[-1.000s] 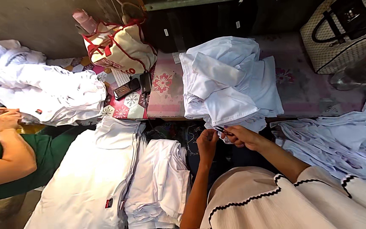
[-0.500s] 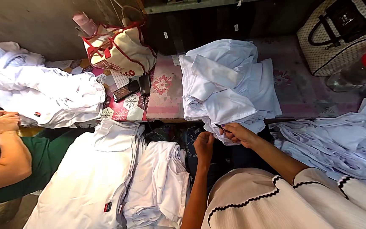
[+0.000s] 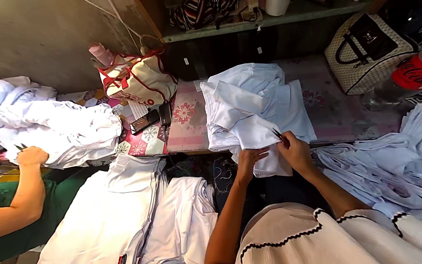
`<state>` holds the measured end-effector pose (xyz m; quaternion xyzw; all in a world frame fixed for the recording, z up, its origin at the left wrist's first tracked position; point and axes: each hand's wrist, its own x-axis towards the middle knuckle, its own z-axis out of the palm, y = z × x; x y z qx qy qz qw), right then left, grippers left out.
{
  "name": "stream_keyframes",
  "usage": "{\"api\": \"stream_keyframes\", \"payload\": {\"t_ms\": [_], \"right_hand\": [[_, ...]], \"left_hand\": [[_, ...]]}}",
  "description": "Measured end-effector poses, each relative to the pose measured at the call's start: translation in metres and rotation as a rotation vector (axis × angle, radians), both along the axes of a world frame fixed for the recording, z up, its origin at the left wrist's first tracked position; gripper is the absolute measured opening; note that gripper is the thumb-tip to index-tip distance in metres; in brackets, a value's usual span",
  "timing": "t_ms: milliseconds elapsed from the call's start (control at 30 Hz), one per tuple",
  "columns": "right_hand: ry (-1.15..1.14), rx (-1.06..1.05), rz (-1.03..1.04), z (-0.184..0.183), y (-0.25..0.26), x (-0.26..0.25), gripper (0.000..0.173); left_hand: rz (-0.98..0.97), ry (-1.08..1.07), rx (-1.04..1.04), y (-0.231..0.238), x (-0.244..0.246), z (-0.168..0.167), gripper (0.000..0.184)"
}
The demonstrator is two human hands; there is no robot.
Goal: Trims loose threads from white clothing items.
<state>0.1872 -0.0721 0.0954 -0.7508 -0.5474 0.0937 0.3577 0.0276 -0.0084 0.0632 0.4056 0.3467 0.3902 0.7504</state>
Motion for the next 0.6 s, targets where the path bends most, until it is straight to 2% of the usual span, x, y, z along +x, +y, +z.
{"api": "stream_keyframes", "payload": {"t_ms": [67, 133, 167, 233, 267, 300, 367, 400, 467, 533, 600], "right_hand": [[0.084, 0.149, 0.005, 0.02, 0.009, 0.003, 0.031], [0.109, 0.283, -0.009, 0.04, 0.017, 0.01, 0.033], [0.112, 0.326, -0.017, 0.05, 0.018, 0.013, 0.033], [0.151, 0.362, -0.007, 0.057, 0.014, 0.017, 0.028], [0.185, 0.349, 0.016, 0.054, 0.008, 0.018, 0.027], [0.229, 0.309, 0.044, 0.048, 0.002, 0.017, 0.027], [0.327, 0.164, 0.11, 0.031, -0.006, 0.012, 0.03], [0.367, 0.085, 0.144, 0.022, -0.009, 0.006, 0.03], [0.422, -0.024, 0.207, 0.013, -0.009, -0.006, 0.03], [0.438, -0.056, 0.249, 0.014, -0.006, -0.015, 0.03], [0.42, -0.031, 0.238, 0.018, -0.005, -0.012, 0.03]], "left_hand": [[-0.02, 0.083, 0.148, 0.028, -0.005, 0.031, 0.043], [0.139, 0.058, 0.422, 0.069, -0.037, 0.058, 0.051], [0.269, 0.063, 0.568, 0.087, -0.058, 0.071, 0.056], [0.642, 0.089, 0.685, 0.1, -0.09, 0.08, 0.045], [0.749, 0.191, 0.633, 0.09, -0.098, 0.074, 0.034], [0.708, 0.35, 0.518, 0.074, -0.102, 0.063, 0.031], [0.352, 0.62, 0.22, 0.044, -0.101, 0.026, 0.045], [0.229, 0.676, 0.071, 0.036, -0.096, 0.006, 0.05], [0.229, 0.626, -0.115, 0.033, -0.082, -0.021, 0.048], [0.347, 0.396, -0.127, 0.04, -0.074, -0.031, 0.028], [0.343, 0.253, -0.076, 0.045, -0.081, -0.035, 0.022]]}}
